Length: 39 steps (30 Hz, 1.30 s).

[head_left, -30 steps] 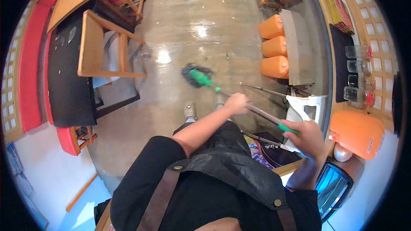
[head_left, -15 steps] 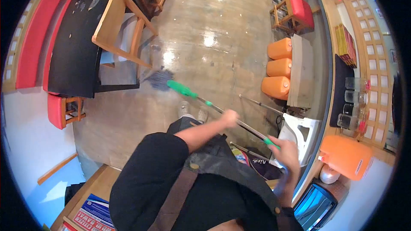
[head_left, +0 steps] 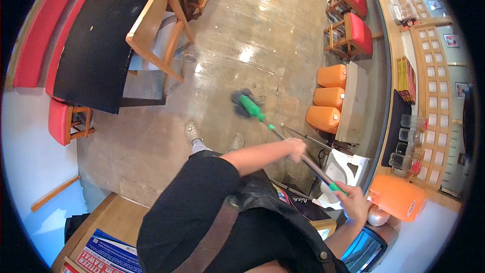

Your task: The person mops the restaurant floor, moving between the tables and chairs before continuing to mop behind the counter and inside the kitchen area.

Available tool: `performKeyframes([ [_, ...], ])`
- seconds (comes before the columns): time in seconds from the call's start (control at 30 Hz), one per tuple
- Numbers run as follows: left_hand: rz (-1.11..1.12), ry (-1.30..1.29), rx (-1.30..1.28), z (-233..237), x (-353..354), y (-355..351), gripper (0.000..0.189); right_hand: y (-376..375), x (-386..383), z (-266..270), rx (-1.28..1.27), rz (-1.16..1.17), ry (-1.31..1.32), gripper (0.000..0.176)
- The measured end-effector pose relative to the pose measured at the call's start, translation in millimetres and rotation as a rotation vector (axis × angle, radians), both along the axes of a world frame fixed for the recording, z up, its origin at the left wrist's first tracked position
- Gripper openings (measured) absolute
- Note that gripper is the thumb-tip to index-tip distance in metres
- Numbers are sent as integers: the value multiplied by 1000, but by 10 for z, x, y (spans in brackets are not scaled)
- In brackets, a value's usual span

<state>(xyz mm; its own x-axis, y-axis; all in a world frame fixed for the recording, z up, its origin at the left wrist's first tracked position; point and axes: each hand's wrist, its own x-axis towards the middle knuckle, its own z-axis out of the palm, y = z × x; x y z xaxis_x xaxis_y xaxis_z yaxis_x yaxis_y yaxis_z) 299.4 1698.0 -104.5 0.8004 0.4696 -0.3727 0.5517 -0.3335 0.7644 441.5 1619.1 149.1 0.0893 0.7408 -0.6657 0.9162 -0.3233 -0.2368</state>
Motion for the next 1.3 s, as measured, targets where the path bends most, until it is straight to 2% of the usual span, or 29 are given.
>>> performKeyframes([
  [0.07,75,71,28,-231,-555,-33,24,40,-317,-326,-100,24,39,33],
  [0.1,21,115,41,-454,-829,-4,24,39,-509,-563,-39,77,121,33],
  [0.13,64,96,140,-697,-1155,-34,24,29,-715,-837,22,131,200,33],
  [0.17,-17,146,279,-989,-1453,-42,24,15,-946,-1154,84,231,170,35],
  [0.2,-30,303,234,-1275,-1727,-13,24,24,-1370,-1313,37,220,105,34],
  [0.23,19,356,250,-1408,-2074,41,24,-9,-1730,-1523,100,325,-23,33],
  [0.27,359,394,72,-1899,-2287,9,24,6,-1943,-1760,134,354,-11,34],
  [0.33,584,538,58,-1615,-2543,31,20,-10,-2060,-2000,161,388,-5,35],
  [0.37,586,536,56,-1563,-2522,12,20,-53,-2074,-2047,125,342,5,35],
  [0.43,380,593,134,-1458,-2296,-105,20,-152,-1903,-2001,85,302,45,36],
  [0.5,272,507,53,-1326,-1785,-350,24,-291,-1373,-1683,47,291,56,38],
  [0.57,168,291,47,-1142,-1129,-638,24,-450,-808,-1232,-38,181,27,36],
  [0.6,222,168,37,-1123,-760,-789,23,-487,-592,-972,-89,69,20,35],
  [0.63,177,138,54,-874,-513,-854,21,-532,-308,-792,-78,91,-76,35],
  [0.7,313,-60,118,-547,-163,-919,19,-428,-144,-319,36,181,-164,33],
  [0.77,393,-150,94,-455,-33,-774,16,-208,-37,-122,73,25,-131,29],
  [0.87,435,-113,123,-431,-339,-425,13,287,-254,-119,-25,-41,-152,26],
  [0.93,550,-33,185,-521,-742,-351,12,493,-578,-229,34,184,-2,28],
  [0.97,585,-3,211,-576,-971,-334,12,576,-800,-294,28,189,11,28],
  [1.03,684,60,281,-777,-1387,-347,12,739,-1280,-391,3,411,38,30],
  [1.1,795,110,375,-1064,-1874,-410,12,806,-1581,-768,87,528,176,30],
  [1.2,914,144,508,-1448,-2589,-458,10,769,-2380,-1050,103,640,25,29],
  [1.23,926,230,545,-1577,-2828,-449,9,717,-2611,-1138,150,685,-7,29],
  [1.3,922,445,533,-1622,-3335,-499,12,718,-3002,-1493,28,685,54,30],
])
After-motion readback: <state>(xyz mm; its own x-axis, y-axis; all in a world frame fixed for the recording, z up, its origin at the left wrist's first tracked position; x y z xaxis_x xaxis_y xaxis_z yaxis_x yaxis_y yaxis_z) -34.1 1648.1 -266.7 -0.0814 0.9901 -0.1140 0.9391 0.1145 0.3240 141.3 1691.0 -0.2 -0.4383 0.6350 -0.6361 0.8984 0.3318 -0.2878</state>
